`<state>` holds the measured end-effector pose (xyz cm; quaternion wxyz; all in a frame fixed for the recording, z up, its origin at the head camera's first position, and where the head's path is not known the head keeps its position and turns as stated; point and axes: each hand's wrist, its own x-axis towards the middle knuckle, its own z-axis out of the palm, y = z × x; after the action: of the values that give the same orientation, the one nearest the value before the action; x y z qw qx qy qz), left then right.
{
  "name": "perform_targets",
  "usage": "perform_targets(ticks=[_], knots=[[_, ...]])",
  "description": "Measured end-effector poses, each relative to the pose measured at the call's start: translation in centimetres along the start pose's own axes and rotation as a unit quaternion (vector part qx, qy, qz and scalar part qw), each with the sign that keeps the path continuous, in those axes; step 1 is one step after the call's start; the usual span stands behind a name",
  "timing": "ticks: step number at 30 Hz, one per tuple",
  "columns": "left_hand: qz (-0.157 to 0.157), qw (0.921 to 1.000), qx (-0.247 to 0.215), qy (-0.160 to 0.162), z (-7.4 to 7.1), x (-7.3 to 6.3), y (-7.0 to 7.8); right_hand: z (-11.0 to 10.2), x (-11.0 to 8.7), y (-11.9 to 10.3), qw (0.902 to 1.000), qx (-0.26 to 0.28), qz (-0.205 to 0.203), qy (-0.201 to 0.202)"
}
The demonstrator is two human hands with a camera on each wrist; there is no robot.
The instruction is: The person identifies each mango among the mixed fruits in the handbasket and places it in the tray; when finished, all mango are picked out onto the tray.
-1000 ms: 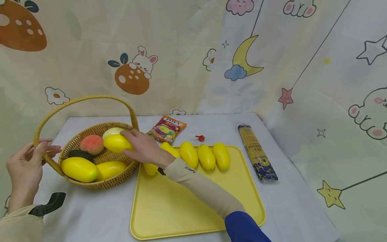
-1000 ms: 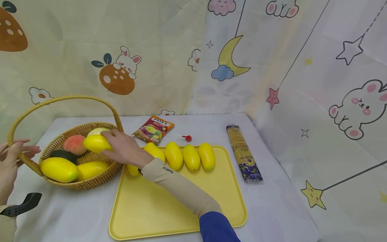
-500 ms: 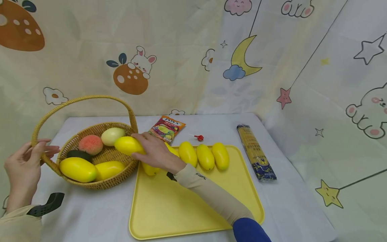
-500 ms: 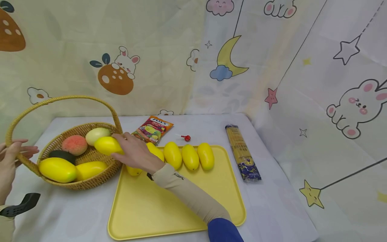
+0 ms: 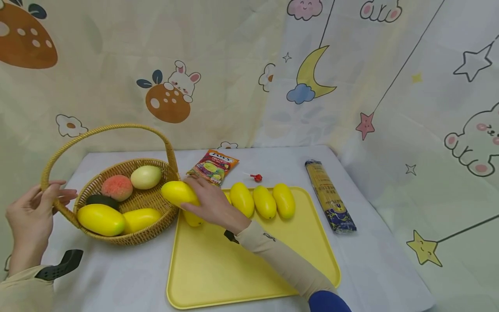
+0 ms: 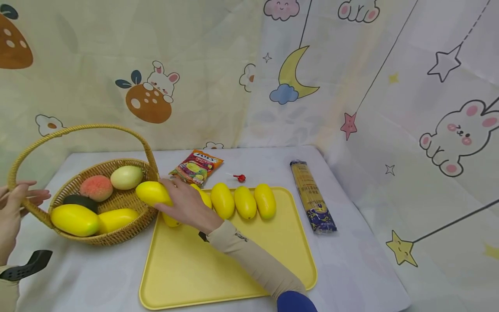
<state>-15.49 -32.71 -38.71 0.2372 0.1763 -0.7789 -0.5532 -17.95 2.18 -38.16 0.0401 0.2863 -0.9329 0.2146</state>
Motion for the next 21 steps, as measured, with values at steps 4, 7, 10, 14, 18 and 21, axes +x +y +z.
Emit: perform_targets(ticks=[4, 7, 10, 14, 18, 21], knots=[[-0.002, 1.0, -0.001, -0.002, -0.1, 0.0, 0.0, 0.2, -1.0, 0.1, 0.9997, 0.002, 0.018, -0.015], [-0.004, 1.0, 0.001, -0.002, 0.0, -0.1, 0.1, 0.4, -1.8, 0.3, 0.9996, 0.002, 0.02, -0.022], [-0.007, 1.0, 0.007, 0.0, 0.0, -0.1, 0.1, 0.7, -2.6, 0.5, 0.9994, -0.005, 0.019, -0.027], [-0.013, 0.9998, 0.015, 0.001, 0.1, -0.2, 0.2, 1.1, -3.6, 0.7, 0.9987, -0.009, 0.024, -0.045], [-0.009, 0.9999, 0.012, -0.002, 0.0, -0.1, 0.1, 1.6, -4.3, 0.8, 0.9983, -0.012, 0.017, -0.054], [-0.01, 0.9999, 0.012, -0.005, -0.1, -0.1, 0.0, 1.9, -4.7, 0.8, 0.9983, -0.018, 0.01, -0.055]])
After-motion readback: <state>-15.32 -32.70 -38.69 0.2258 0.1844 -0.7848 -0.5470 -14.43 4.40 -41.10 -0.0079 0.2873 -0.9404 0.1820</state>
